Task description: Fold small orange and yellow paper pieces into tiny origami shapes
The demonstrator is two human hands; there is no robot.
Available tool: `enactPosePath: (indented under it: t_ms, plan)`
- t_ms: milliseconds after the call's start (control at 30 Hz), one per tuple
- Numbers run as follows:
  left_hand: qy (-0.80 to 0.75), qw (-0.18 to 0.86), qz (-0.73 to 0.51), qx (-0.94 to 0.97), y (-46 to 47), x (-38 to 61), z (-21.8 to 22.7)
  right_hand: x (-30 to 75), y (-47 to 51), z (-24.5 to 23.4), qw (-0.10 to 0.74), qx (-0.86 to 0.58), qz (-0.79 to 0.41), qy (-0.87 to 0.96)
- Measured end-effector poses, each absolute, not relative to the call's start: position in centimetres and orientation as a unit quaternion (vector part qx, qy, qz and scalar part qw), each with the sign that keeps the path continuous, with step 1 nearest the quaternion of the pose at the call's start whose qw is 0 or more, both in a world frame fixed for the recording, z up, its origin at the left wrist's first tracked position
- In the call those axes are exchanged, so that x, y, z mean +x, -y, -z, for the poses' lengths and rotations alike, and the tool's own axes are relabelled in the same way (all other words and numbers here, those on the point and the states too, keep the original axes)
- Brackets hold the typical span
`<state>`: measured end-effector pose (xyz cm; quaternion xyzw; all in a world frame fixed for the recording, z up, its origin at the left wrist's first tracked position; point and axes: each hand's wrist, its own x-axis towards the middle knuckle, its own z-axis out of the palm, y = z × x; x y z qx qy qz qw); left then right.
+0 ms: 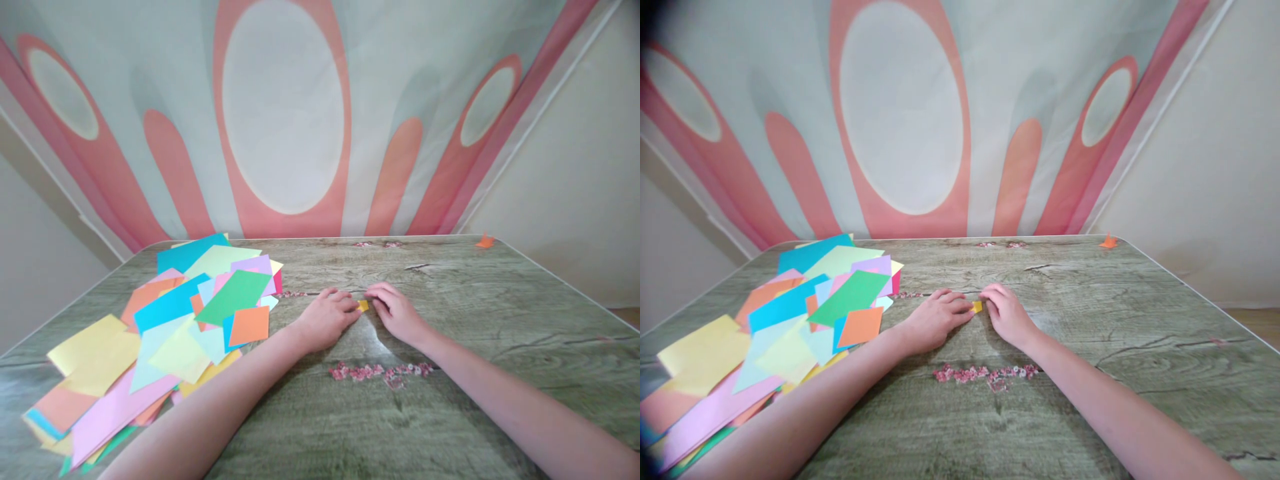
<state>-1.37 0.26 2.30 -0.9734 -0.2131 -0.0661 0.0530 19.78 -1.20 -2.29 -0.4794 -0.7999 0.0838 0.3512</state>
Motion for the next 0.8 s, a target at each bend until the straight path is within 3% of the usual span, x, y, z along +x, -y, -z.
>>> enactPosePath:
  t_ms: [167, 300, 633, 800]
  plan:
    - [0.219, 0.057, 0.066, -0.972, -0.2, -1.3, -2.2, 19.4, 2.9, 1.4, 0.188, -0.457, 0.014, 0.869]
    - [0.224, 0.07, 0.068, -0.97, -0.1, -1.0, -2.6, 18.5, 3.3, 0.6, 0.109, -0.473, 0.054, 0.873]
    - [0.225, 0.087, 0.069, -0.968, 0.5, -0.9, -3.1, 18.0, 3.3, -0.5, 0.09, -0.496, 0.044, 0.863]
    - [0.229, -0.012, 0.116, -0.966, -0.4, -1.8, -2.0, 18.6, 2.7, -0.4, 0.097, -0.484, 0.032, 0.869]
